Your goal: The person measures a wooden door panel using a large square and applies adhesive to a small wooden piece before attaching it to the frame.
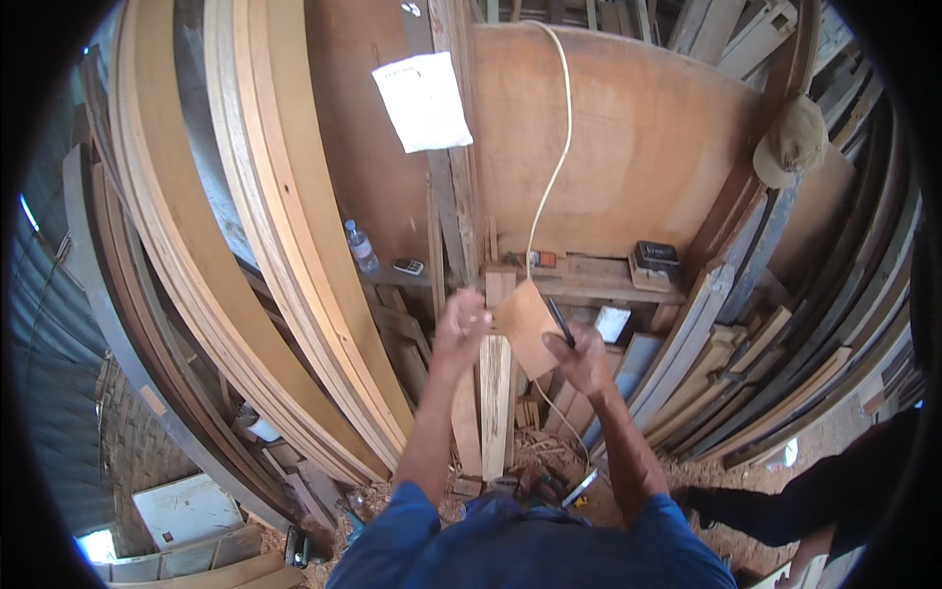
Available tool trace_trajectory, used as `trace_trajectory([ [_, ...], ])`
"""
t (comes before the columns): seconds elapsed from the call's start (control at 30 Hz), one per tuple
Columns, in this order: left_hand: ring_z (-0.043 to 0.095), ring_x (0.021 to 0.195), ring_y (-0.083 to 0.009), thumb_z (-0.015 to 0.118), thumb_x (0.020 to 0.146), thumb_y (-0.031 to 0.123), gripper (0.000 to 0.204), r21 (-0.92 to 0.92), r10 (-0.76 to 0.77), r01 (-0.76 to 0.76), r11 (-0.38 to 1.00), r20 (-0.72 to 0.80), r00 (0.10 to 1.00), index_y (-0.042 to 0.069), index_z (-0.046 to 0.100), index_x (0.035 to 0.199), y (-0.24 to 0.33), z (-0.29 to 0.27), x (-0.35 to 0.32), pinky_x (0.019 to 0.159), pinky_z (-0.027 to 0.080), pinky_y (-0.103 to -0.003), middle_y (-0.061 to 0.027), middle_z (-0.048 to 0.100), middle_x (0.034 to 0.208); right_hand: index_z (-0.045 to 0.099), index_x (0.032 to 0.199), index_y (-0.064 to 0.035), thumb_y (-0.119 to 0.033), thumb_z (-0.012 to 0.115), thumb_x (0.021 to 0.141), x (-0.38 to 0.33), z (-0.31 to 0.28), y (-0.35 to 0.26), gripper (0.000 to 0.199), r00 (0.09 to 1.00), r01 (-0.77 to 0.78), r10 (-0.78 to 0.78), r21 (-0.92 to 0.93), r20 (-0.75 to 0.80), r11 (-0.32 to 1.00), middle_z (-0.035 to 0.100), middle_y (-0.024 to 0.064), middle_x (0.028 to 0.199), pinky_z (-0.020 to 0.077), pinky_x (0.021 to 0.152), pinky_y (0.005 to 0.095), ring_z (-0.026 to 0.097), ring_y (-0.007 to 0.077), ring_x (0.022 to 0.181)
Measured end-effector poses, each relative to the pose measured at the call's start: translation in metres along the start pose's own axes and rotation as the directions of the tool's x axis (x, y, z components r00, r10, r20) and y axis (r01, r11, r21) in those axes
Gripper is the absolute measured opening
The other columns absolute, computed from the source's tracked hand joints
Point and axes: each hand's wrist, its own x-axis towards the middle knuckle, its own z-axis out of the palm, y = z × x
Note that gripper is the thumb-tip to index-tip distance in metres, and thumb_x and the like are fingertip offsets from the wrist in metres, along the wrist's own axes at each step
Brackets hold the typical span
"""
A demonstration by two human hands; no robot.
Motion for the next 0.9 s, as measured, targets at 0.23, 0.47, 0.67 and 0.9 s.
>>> trace_trajectory([
  [0.23,0.063,0.105,-0.0153,0.069,0.091,0.015,0.033,0.271,-0.232,0.112,0.956,0.464,0.855,-0.002,0.065,0.118,0.081,-0.001,0.069,0.092,0.050,-0.029,-0.0110,0.068,0.113,0.068,0.098,0.0033,-0.008,0.065,0.093,0.027,0.007,-0.027,0.013,0.999,0.026,-0.030,0.199,0.020,0.980,0.066,0.0027,0.082,0.0485,0.071,0.0288,0.055,0.0080,0.077],
  [0.47,0.059,0.086,-0.0085,0.068,0.093,0.012,0.020,0.199,-0.167,0.068,0.978,0.536,0.827,0.001,0.064,0.108,0.060,0.005,0.087,0.079,0.050,-0.027,-0.0007,0.066,0.095,0.067,0.101,0.0014,-0.012,0.064,0.091,0.027,-0.001,-0.034,0.017,0.993,0.080,-0.085,-0.059,-0.086,0.995,0.064,0.0155,0.077,0.0494,0.070,0.0329,0.060,0.0197,0.069],
  [0.67,0.063,0.087,-0.0073,0.065,0.092,0.007,0.013,-0.036,-0.054,0.070,0.997,0.348,0.936,0.005,0.063,0.105,0.063,0.000,0.170,0.081,0.054,-0.029,0.0003,0.068,0.096,0.065,0.090,0.0025,-0.018,0.063,0.091,-0.026,-0.039,0.026,0.021,0.915,-0.084,0.050,-0.066,-0.400,0.994,0.065,0.0104,0.074,0.0485,0.065,0.0348,0.061,0.0189,0.069],
  [0.9,0.064,0.080,-0.0102,0.061,0.096,0.009,0.012,0.013,0.255,-0.256,0.967,0.069,0.965,0.002,0.066,0.105,0.149,-0.060,0.325,0.073,0.054,-0.029,-0.0045,0.070,0.096,0.064,0.077,0.0022,-0.029,0.059,0.088,-0.172,-0.037,0.136,0.034,0.881,-0.415,0.375,-0.090,-0.287,0.905,0.061,0.0106,0.064,0.0452,0.058,0.0366,0.058,0.0175,0.062],
])
